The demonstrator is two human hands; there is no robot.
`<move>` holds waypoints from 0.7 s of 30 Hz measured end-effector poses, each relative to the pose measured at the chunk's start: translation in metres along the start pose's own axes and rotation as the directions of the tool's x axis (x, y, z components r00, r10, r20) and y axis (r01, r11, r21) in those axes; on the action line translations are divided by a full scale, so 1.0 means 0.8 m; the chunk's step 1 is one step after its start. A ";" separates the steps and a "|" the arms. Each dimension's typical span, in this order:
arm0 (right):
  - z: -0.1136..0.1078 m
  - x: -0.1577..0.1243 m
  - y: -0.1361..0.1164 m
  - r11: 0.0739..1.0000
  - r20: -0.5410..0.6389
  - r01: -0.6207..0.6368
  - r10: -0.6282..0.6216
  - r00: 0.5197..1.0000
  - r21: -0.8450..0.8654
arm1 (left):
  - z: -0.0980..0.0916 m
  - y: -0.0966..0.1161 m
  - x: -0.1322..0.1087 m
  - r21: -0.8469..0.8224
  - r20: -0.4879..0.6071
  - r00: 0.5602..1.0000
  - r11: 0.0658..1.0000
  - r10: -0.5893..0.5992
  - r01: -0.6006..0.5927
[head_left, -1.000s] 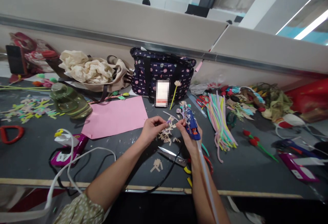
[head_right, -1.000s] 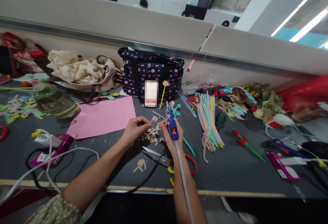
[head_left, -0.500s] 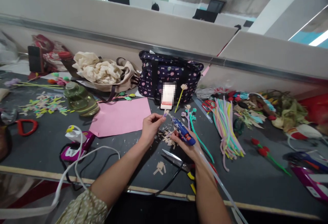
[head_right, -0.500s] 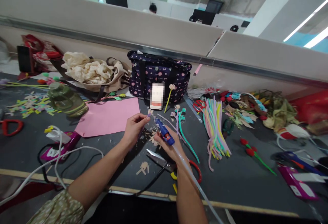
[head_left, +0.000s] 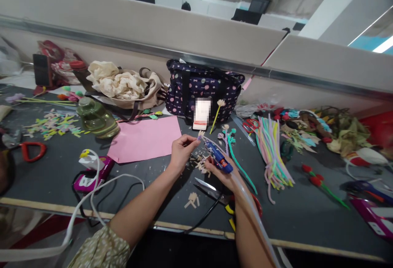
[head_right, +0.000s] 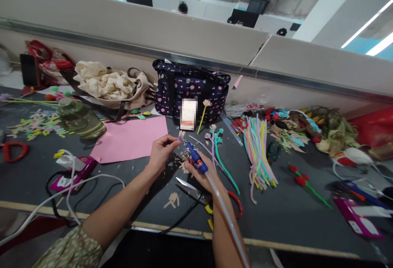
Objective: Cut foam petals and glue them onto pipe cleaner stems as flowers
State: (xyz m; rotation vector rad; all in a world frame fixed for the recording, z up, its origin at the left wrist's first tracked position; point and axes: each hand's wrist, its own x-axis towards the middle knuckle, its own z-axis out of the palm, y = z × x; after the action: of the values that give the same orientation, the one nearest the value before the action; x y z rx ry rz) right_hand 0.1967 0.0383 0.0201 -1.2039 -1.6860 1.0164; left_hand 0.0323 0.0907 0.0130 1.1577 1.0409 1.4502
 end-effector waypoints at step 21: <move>-0.001 -0.006 0.000 0.979 0.048 -0.129 0.123 0.991 0.157 | -0.003 -0.003 0.002 0.074 0.009 0.997 0.994 0.076 -0.077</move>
State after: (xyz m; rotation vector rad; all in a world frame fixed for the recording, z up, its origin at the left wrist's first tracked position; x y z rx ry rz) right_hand 0.1985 0.0340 0.0193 -1.2041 -1.5400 1.2357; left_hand 0.0302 0.0922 0.0104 1.2666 1.0641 1.4773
